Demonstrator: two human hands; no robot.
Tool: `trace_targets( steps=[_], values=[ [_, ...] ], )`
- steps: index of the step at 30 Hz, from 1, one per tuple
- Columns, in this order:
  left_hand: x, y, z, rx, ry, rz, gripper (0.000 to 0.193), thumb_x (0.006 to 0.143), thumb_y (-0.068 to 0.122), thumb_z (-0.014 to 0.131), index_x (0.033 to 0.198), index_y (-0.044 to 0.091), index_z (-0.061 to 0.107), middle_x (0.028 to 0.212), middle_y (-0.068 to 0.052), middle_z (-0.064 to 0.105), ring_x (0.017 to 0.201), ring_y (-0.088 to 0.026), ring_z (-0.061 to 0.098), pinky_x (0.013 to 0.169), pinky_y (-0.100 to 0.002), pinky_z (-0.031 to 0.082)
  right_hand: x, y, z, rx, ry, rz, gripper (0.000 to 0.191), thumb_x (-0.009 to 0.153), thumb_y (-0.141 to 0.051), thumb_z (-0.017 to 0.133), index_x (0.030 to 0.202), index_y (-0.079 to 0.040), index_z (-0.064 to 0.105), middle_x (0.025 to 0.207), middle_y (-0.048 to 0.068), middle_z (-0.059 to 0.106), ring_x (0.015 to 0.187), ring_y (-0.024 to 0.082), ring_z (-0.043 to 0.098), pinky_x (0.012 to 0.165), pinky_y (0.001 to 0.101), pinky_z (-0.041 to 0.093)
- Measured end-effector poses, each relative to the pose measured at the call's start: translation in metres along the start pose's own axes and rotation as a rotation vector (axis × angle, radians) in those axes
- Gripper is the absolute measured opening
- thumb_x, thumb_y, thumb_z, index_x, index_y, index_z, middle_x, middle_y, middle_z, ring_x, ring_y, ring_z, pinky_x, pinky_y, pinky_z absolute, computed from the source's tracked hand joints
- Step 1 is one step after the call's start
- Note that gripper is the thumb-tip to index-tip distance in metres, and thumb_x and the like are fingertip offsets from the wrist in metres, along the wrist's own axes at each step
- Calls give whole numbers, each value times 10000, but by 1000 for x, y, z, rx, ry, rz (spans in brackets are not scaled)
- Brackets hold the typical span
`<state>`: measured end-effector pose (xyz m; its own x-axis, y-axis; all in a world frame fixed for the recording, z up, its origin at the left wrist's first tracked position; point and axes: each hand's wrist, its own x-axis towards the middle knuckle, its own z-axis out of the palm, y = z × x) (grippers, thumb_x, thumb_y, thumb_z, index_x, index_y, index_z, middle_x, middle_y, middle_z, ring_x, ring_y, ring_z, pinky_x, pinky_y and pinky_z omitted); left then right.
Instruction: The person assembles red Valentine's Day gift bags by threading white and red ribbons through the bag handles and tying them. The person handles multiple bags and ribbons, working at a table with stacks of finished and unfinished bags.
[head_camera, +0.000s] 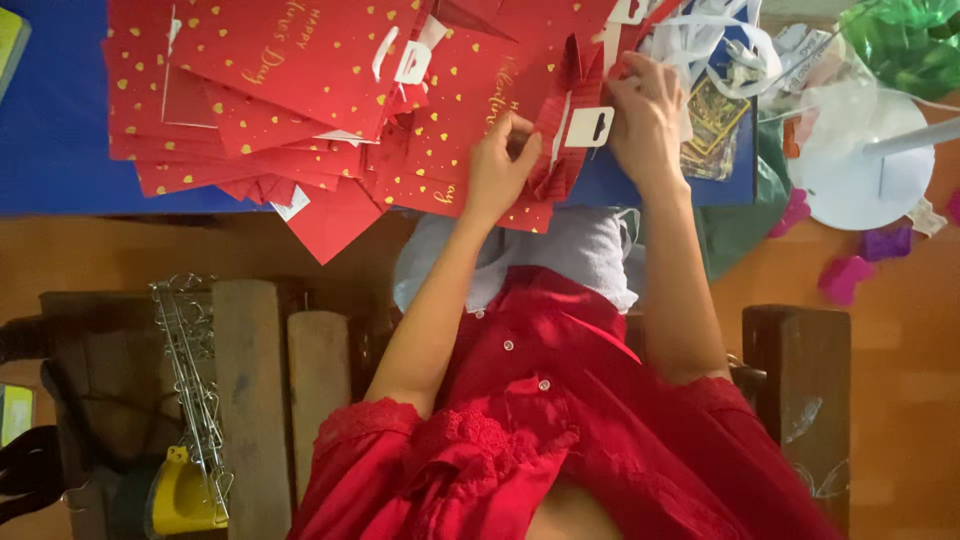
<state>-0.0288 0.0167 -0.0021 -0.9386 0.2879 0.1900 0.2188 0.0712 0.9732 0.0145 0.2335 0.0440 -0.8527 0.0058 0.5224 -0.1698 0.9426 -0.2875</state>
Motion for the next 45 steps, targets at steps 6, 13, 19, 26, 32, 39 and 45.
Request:
trace_targets(
  steps=[6, 13, 19, 26, 32, 39, 45],
  values=[
    [1, -3, -3, -40, -15, -16, 136, 965, 143, 707, 995, 31, 636, 813, -47, 717, 745, -96, 684, 681, -286, 544, -15, 3, 17, 17, -32, -12, 157, 901, 9, 694, 1057, -1, 704, 1383, 127, 611, 1316, 379, 489, 1149, 451, 365],
    [8, 2, -4, -34, -101, -88, 190, 921, 189, 753, 995, 24, 691, 846, -48, 767, 762, -92, 702, 686, -270, 556, -19, 4, -2, 133, 160, 188, 75, 957, 20, 707, 1015, -20, 681, 1151, 96, 690, 1149, 285, 582, 1040, 442, 427],
    [5, 12, -5, -51, -137, -72, 231, 940, 249, 745, 969, 26, 696, 839, -43, 768, 742, -88, 705, 661, -275, 556, -15, -21, -25, 629, 290, 476, 56, 1061, -25, 597, 1033, 8, 633, 1037, 86, 703, 680, 110, 591, 607, 264, 470],
    [2, 23, -5, 47, -127, -103, 315, 950, 334, 726, 863, 34, 691, 690, -42, 727, 600, -101, 657, 581, -281, 507, -9, -38, -31, 678, 262, 378, 88, 1035, -13, 681, 1115, 20, 699, 995, 77, 719, 818, 86, 617, 691, 255, 479],
    [4, 19, -2, 141, -154, -163, 345, 904, 366, 759, 793, 43, 709, 664, -50, 729, 583, -110, 658, 575, -291, 504, -14, -62, -11, 462, 187, 150, 86, 900, 29, 764, 967, 11, 715, 928, 116, 714, 810, 194, 660, 884, 404, 507],
    [12, 1, -16, 25, -353, -90, 241, 830, 245, 750, 907, 17, 740, 782, -74, 762, 722, -137, 716, 671, -308, 558, -25, -68, 11, 590, -6, 382, 105, 896, -80, 807, 968, -33, 747, 887, 75, 681, 764, 158, 633, 675, 308, 485],
    [11, 3, -5, 215, -293, -200, 254, 780, 287, 772, 829, 38, 751, 741, -87, 752, 687, -179, 731, 654, -342, 558, -34, -59, 1, 626, -123, 463, 98, 881, -70, 773, 952, -13, 736, 906, 61, 637, 776, 141, 629, 684, 279, 499]
  ],
)
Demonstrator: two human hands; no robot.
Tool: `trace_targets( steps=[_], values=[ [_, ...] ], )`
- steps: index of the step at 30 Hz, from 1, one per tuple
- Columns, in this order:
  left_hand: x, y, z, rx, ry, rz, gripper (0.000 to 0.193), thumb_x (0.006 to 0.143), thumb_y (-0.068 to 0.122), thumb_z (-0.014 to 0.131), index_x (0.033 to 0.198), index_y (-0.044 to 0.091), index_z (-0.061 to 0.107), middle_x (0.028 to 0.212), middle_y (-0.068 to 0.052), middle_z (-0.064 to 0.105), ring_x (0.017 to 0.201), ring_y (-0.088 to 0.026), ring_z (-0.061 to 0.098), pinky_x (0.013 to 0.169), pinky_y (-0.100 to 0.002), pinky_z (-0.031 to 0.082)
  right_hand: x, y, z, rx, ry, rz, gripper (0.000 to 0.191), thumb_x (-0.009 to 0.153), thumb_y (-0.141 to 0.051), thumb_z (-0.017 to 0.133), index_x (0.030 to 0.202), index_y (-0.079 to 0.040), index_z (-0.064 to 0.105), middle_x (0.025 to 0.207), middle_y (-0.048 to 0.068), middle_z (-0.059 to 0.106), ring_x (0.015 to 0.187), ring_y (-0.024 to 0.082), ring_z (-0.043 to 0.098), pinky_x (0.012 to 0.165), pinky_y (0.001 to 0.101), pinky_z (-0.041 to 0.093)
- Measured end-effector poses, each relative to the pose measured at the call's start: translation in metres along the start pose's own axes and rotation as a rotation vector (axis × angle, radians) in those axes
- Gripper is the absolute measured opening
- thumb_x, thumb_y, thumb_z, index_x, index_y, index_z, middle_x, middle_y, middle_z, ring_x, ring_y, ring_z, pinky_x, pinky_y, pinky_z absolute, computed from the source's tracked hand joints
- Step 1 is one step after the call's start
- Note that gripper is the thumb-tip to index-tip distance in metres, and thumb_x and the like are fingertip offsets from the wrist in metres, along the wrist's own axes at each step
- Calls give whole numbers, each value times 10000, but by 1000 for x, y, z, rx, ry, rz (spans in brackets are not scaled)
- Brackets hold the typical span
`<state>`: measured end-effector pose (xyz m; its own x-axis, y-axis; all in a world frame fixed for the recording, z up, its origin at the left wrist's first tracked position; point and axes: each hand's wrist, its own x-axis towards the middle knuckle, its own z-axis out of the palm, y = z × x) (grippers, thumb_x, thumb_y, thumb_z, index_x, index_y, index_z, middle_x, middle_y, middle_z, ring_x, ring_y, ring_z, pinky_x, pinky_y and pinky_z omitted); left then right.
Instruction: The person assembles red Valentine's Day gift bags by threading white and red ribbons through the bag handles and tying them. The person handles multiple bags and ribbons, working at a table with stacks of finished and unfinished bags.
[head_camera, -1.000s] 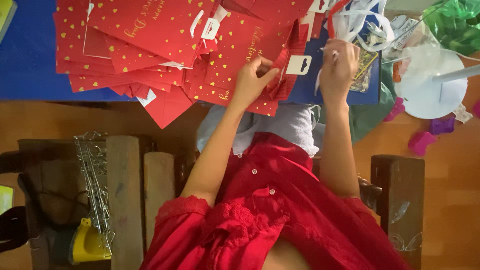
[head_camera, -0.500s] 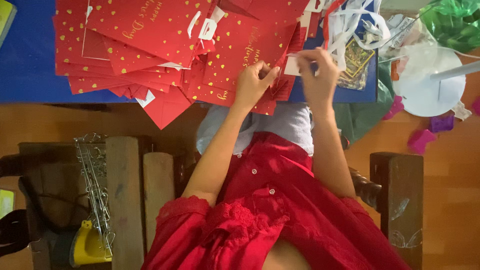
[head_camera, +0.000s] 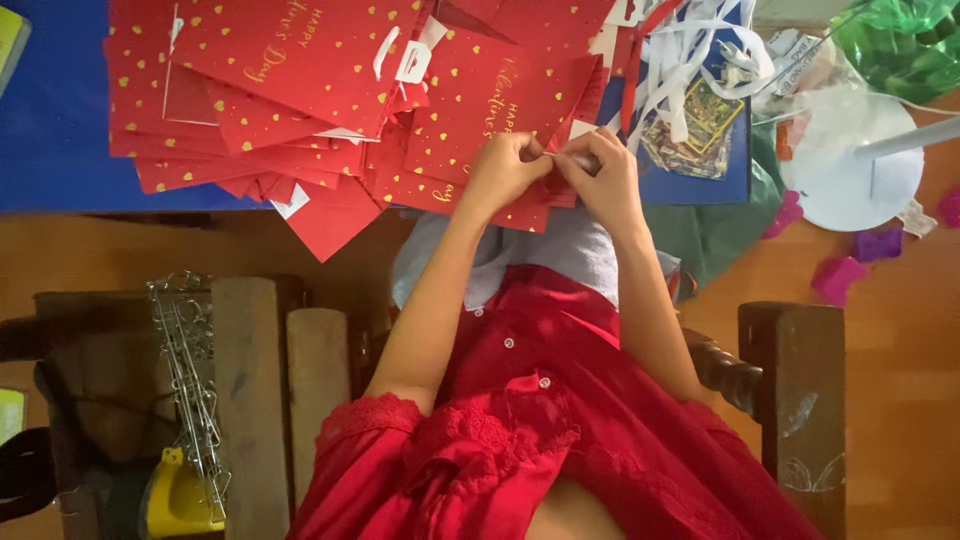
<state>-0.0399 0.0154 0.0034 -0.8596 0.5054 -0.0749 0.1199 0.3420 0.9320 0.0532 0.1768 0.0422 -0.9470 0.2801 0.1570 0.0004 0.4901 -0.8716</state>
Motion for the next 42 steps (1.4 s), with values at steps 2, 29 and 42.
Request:
trace_targets(
  steps=[2, 29, 42],
  values=[
    [0, 2, 0, 33, 2, -6, 276, 787, 306, 782, 817, 34, 746, 740, -97, 752, 692, -187, 734, 659, -350, 557, -1, -1, -3, 3, -19, -13, 100, 875, -67, 760, 935, -2, 715, 946, 69, 628, 807, 140, 654, 713, 275, 523],
    [-3, 6, 0, 93, 27, -20, 293, 744, 337, 784, 819, 57, 745, 746, -101, 759, 709, -236, 751, 669, -380, 561, 3, 1, 1, -87, 9, -30, 129, 873, -56, 737, 985, 2, 710, 905, 99, 710, 766, 163, 697, 715, 295, 545],
    [-6, 15, 2, 168, 60, -18, 315, 817, 378, 754, 853, 65, 747, 780, -97, 759, 741, -257, 740, 679, -402, 552, 1, -3, -1, -76, -56, 8, 140, 891, -46, 715, 1023, 0, 714, 908, 106, 765, 796, 169, 738, 733, 297, 566]
  ],
)
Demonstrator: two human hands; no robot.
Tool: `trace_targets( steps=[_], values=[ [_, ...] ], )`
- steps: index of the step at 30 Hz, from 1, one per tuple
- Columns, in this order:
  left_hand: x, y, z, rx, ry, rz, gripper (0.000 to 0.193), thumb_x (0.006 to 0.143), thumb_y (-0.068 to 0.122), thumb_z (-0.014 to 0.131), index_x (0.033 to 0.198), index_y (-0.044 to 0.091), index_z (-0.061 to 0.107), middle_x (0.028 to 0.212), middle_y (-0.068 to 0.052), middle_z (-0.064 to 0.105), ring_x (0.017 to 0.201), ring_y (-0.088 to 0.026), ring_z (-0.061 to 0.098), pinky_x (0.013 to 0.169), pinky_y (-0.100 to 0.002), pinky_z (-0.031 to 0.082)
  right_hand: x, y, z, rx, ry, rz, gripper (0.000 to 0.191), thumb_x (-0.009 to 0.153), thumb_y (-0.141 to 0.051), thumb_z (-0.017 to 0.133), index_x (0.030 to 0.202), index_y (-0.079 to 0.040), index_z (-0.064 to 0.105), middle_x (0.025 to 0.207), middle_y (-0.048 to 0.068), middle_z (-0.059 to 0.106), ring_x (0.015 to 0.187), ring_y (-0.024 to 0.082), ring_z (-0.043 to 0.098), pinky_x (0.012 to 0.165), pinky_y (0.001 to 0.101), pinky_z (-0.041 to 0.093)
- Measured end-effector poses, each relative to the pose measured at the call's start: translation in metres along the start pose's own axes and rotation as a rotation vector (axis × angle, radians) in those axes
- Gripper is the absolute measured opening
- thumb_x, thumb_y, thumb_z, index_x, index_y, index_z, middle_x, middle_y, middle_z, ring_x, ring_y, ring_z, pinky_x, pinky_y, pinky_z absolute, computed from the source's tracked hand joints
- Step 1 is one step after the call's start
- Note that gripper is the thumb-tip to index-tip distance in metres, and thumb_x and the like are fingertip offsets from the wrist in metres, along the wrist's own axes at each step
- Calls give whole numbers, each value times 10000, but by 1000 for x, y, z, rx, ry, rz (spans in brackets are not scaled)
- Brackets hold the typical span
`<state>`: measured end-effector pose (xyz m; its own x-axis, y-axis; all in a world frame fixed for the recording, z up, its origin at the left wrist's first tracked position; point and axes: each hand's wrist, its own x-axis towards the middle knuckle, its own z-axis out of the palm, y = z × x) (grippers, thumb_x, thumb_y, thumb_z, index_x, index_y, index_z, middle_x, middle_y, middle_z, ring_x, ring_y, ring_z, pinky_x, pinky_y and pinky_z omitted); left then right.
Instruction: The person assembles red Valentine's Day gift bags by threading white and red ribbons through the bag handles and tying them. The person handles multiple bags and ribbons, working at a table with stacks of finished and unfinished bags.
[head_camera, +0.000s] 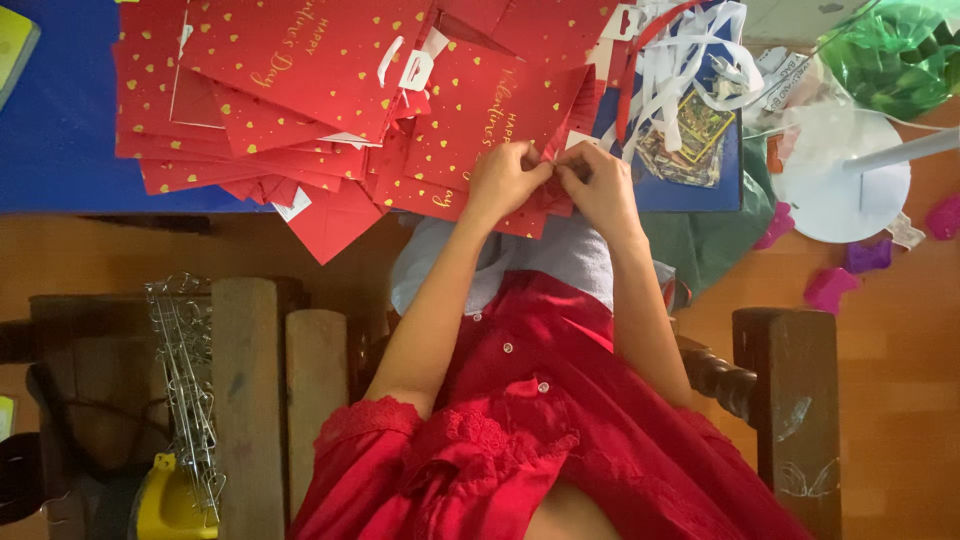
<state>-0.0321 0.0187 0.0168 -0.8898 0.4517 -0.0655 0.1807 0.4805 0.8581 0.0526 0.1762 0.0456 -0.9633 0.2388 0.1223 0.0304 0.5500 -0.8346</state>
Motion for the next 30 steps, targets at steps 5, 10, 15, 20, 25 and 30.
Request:
trace_targets(
  steps=[5, 10, 15, 20, 25, 30],
  values=[
    [0, -2, 1, -13, -18, -40, 315, 790, 376, 755, 870, 71, 758, 798, -89, 777, 751, -239, 754, 693, -387, 559, 0, -7, -5, -26, -45, -13, 151, 881, -45, 695, 1026, -14, 723, 909, 114, 764, 801, 187, 740, 741, 316, 562],
    [-1, -5, 0, -45, -13, -8, 333, 792, 373, 749, 928, 70, 765, 838, -92, 784, 789, -230, 761, 720, -373, 566, 0, -7, -6, -26, -76, 7, 171, 878, -45, 678, 1041, -16, 720, 890, 113, 761, 777, 191, 729, 732, 321, 559],
    [-3, -1, -2, -74, -26, -12, 384, 818, 441, 746, 967, 89, 779, 889, -68, 798, 825, -206, 772, 738, -355, 569, -1, -3, -2, -58, -10, -33, 137, 885, -41, 704, 1018, -7, 713, 880, 120, 753, 749, 192, 720, 709, 322, 558],
    [-7, 0, -6, -182, -45, 28, 485, 836, 529, 743, 1058, 100, 788, 925, -70, 813, 857, -183, 783, 766, -330, 578, -1, 1, 5, 0, 82, -50, 117, 899, -52, 725, 1000, -1, 699, 847, 114, 742, 750, 186, 726, 701, 322, 558],
    [-5, -4, -4, -216, -29, 29, 480, 880, 523, 714, 1121, 115, 790, 963, -66, 811, 876, -157, 769, 783, -308, 573, -4, -2, 4, -49, 95, -76, 111, 888, -42, 735, 982, -4, 688, 832, 112, 712, 731, 216, 707, 683, 338, 533],
    [-5, -1, -2, -330, 14, 17, 380, 870, 437, 759, 1051, 107, 810, 970, -49, 825, 901, -134, 773, 804, -292, 571, -10, -10, 3, -213, 186, -287, 90, 921, 3, 715, 995, -7, 665, 963, 139, 663, 838, 322, 675, 739, 398, 527]
  ],
)
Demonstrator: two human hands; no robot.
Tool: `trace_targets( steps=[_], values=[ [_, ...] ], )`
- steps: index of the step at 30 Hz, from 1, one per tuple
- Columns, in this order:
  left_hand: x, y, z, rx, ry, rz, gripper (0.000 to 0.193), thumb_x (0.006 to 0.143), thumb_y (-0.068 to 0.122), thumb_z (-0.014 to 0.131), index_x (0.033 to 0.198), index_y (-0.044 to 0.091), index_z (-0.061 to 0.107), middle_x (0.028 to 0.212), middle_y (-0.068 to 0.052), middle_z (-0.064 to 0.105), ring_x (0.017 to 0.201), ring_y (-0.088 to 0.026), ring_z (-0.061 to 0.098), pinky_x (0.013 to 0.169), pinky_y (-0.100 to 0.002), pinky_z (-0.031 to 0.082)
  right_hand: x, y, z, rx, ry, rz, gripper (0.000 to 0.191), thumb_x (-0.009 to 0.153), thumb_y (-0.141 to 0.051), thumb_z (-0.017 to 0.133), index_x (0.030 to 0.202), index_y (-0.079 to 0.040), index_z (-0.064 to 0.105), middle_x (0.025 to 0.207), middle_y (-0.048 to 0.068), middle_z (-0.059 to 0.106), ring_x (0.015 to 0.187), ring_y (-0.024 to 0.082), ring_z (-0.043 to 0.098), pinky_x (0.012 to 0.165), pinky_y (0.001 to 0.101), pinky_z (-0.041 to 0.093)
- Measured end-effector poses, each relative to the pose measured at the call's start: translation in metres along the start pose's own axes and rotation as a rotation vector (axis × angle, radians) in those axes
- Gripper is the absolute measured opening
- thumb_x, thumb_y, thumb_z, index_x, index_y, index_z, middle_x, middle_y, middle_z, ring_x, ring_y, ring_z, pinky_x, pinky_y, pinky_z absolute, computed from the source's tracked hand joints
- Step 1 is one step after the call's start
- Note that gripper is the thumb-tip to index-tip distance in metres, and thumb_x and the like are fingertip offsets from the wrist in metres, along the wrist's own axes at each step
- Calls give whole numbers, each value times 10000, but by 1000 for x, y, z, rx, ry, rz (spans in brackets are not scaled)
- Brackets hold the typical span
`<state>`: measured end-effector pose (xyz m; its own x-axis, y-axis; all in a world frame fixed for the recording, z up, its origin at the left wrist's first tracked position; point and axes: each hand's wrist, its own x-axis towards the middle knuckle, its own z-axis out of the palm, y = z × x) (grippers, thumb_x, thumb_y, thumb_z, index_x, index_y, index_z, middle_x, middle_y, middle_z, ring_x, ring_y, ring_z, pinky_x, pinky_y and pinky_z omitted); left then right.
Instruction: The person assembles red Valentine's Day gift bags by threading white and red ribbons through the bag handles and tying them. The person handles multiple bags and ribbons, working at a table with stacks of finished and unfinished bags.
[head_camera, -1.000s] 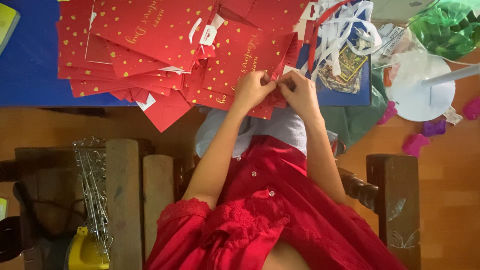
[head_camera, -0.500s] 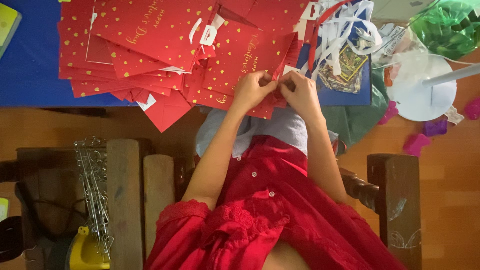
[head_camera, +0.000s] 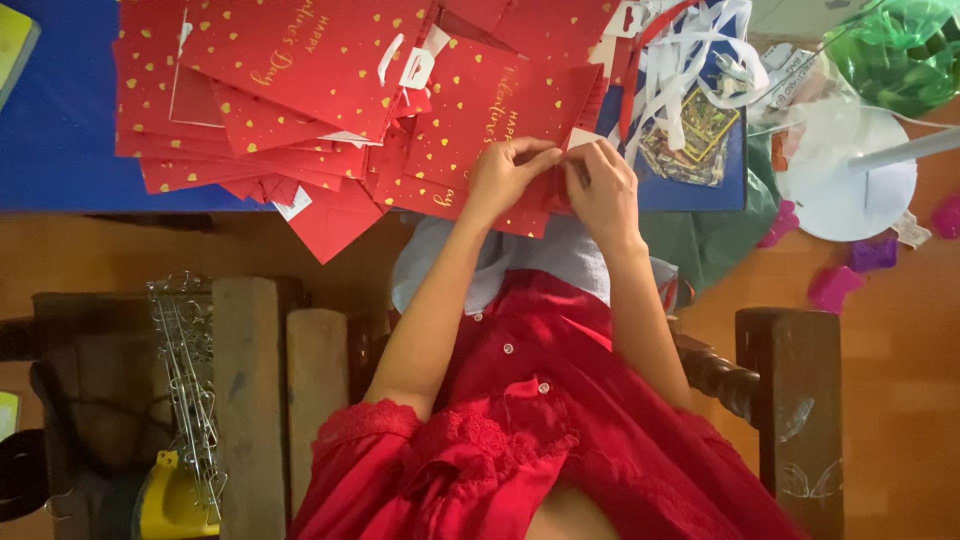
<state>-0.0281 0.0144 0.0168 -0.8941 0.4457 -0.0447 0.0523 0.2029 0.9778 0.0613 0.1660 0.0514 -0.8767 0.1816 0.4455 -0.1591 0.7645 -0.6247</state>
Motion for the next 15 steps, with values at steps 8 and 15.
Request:
trace_targets(
  steps=[8, 15],
  values=[
    [-2, 0, 1, 78, -9, -13, 231, 860, 324, 755, 1000, 151, 814, 942, -6, 822, 860, -121, 773, 768, -288, 566, -2, 0, 2, 12, 8, -5, 82, 931, 8, 697, 1002, -3, 658, 979, 155, 657, 892, 372, 661, 771, 433, 520],
    [10, -27, 12, 5, 80, -60, 237, 1006, 264, 603, 1111, 58, 656, 888, -40, 802, 746, -119, 749, 693, -294, 577, -3, 3, 5, 1, -24, 58, 101, 915, -30, 707, 1014, -19, 689, 970, 141, 690, 921, 361, 663, 825, 432, 517]
  ],
)
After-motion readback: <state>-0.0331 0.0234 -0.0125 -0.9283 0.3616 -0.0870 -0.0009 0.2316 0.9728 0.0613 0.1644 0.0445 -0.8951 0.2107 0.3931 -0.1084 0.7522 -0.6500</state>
